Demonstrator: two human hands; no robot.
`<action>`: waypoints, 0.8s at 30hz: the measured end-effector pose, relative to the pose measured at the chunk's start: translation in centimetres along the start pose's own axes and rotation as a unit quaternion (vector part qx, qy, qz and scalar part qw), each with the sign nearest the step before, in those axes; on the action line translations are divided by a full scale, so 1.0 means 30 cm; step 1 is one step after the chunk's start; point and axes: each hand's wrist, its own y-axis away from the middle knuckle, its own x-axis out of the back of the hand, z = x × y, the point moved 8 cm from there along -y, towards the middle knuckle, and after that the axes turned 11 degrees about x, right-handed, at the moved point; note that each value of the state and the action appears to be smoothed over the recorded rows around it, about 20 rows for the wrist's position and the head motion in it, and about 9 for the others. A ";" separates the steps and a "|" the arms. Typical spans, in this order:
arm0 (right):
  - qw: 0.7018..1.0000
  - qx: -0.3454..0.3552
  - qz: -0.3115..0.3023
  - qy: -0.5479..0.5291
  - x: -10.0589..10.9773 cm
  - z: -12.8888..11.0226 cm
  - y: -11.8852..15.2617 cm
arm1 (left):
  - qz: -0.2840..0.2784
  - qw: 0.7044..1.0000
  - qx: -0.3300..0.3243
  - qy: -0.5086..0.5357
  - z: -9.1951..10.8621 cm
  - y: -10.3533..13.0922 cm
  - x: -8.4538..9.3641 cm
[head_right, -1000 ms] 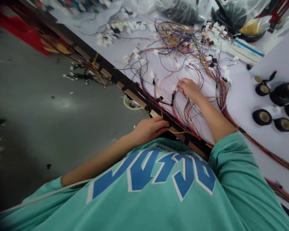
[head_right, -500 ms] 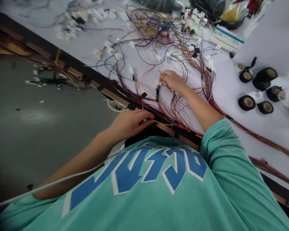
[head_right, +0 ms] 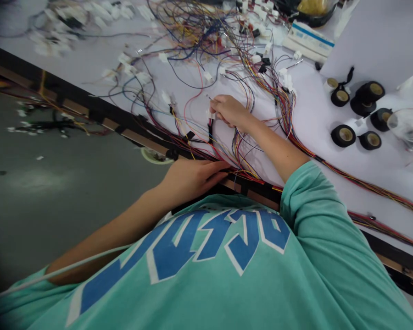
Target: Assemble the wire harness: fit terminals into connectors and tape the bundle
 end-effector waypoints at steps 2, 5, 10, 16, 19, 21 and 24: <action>1.000 -0.001 -0.001 -0.002 0.001 0.005 -0.003 | 0.007 1.000 0.000 0.001 0.005 -0.004 -0.005; 1.000 0.003 -0.020 -0.023 0.003 0.003 -0.004 | 0.021 1.000 0.014 0.009 0.001 -0.007 -0.009; 0.993 -0.004 -0.098 -0.059 -0.004 -0.049 0.036 | 0.048 0.996 0.071 0.021 -0.024 -0.002 -0.014; 0.965 -0.044 -0.258 0.026 -0.069 -0.098 0.126 | 0.075 0.983 0.160 0.055 -0.052 0.011 -0.003; 0.937 -0.062 -0.336 0.071 -0.104 -0.087 0.163 | 0.080 0.978 0.185 0.045 -0.062 0.014 0.003; 0.930 -0.063 -0.351 0.084 -0.114 -0.080 0.173 | 0.088 0.975 0.195 0.055 -0.070 0.013 0.006; 0.933 -0.056 -0.346 0.085 -0.118 -0.071 0.174 | 0.099 0.971 0.200 0.081 -0.081 0.008 0.005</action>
